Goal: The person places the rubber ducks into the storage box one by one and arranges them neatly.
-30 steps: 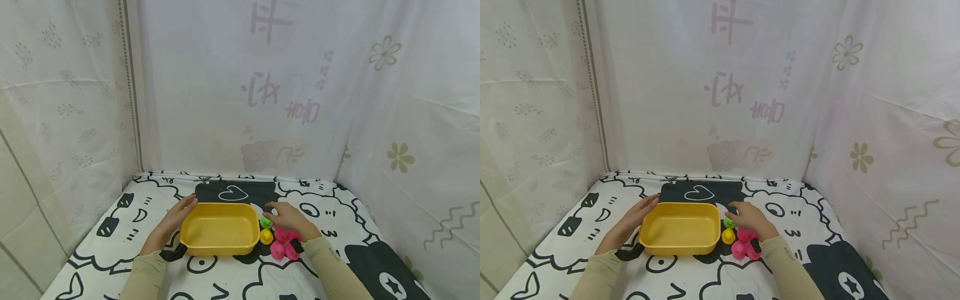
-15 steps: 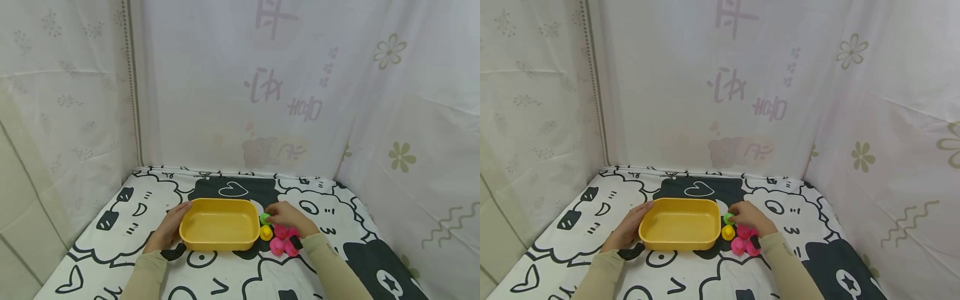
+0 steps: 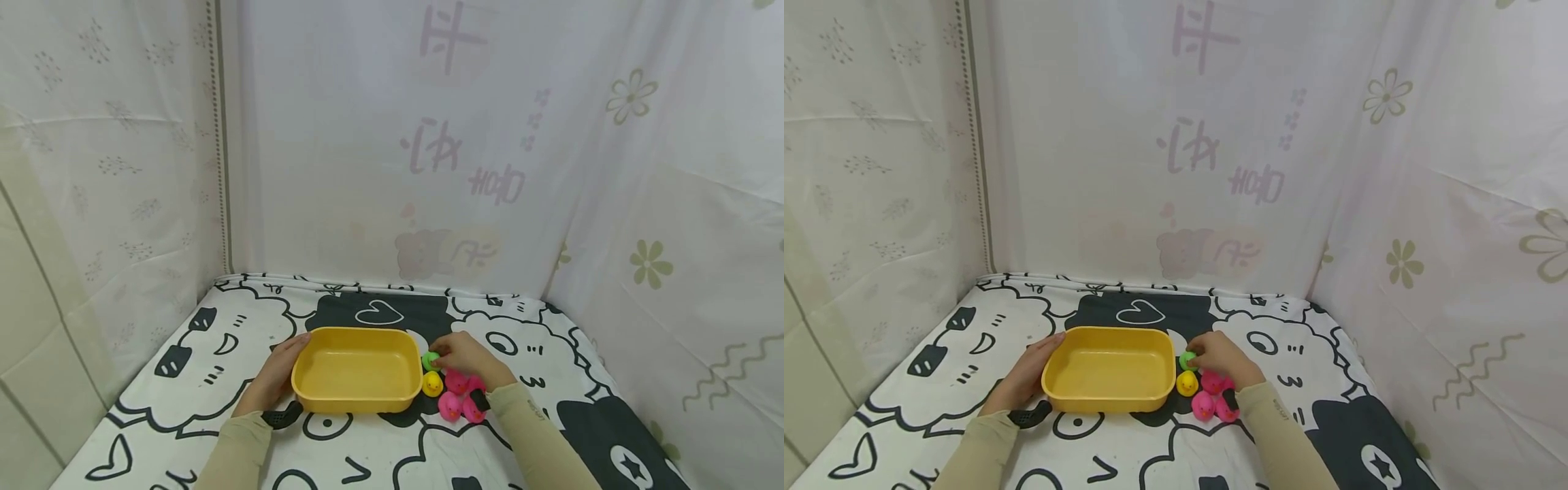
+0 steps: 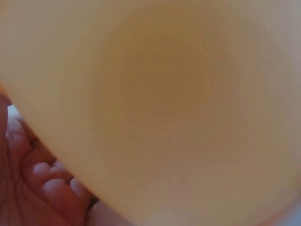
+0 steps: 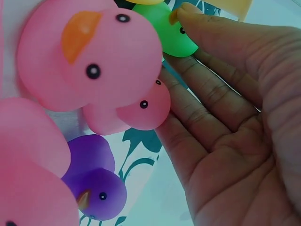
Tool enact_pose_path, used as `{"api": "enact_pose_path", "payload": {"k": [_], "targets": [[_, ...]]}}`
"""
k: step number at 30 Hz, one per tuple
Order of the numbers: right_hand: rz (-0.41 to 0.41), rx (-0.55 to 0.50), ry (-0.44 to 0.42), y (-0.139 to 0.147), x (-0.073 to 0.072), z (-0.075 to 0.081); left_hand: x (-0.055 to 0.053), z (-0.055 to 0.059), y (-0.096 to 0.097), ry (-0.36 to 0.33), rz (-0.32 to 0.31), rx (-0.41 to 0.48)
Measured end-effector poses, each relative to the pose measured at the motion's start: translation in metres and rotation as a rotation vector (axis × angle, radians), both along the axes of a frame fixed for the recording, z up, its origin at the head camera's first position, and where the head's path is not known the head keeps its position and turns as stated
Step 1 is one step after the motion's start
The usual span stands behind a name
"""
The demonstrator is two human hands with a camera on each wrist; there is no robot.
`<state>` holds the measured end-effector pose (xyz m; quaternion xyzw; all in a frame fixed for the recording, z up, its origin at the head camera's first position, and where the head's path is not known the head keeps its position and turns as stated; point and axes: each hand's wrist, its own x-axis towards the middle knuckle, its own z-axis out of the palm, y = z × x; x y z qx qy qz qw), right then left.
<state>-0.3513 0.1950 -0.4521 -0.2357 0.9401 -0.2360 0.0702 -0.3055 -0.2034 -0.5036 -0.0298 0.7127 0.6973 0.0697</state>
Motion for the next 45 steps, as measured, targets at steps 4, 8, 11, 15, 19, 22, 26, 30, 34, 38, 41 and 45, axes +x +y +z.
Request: {"api": "enact_pose_path", "payload": {"k": [4,8,11,15,19,22,26,30,34,38,41,45], "targets": [[-0.011,-0.008,-0.003,0.0,0.001,0.001,-0.001,0.0,0.0,0.008,0.004,-0.003],[-0.019,-0.021,-0.015,-0.001,0.002,0.003,-0.002,-0.001,0.001,0.002,0.015,-0.011],[-0.016,-0.028,-0.019,-0.001,0.003,0.003,-0.003,-0.004,0.001,-0.004,0.021,-0.023],[-0.01,-0.026,-0.005,0.0,0.001,0.003,-0.005,-0.005,0.001,-0.001,0.022,-0.021],[-0.009,-0.029,0.001,0.0,-0.001,0.002,-0.005,-0.004,0.001,-0.005,0.021,-0.016],[-0.016,-0.035,-0.007,0.0,-0.001,0.003,-0.004,-0.004,0.0,-0.01,0.021,-0.018],[-0.038,-0.038,-0.018,0.002,-0.002,0.004,-0.004,-0.004,0.0,-0.01,0.023,-0.019],[-0.065,-0.058,-0.025,0.003,-0.004,0.01,-0.005,-0.004,0.0,-0.009,0.024,-0.026],[-0.088,-0.096,-0.036,0.003,-0.007,0.016,-0.006,-0.003,0.001,-0.014,0.03,-0.033],[-0.111,-0.123,-0.038,0.002,-0.011,0.02,-0.006,-0.002,0.001,-0.017,0.029,-0.046],[-0.131,-0.149,-0.032,0.001,-0.014,0.022,-0.005,-0.002,0.001,-0.02,0.025,-0.059],[-0.152,-0.174,-0.023,-0.001,-0.017,0.026,-0.007,-0.002,0.002,-0.027,0.031,-0.062]]}}
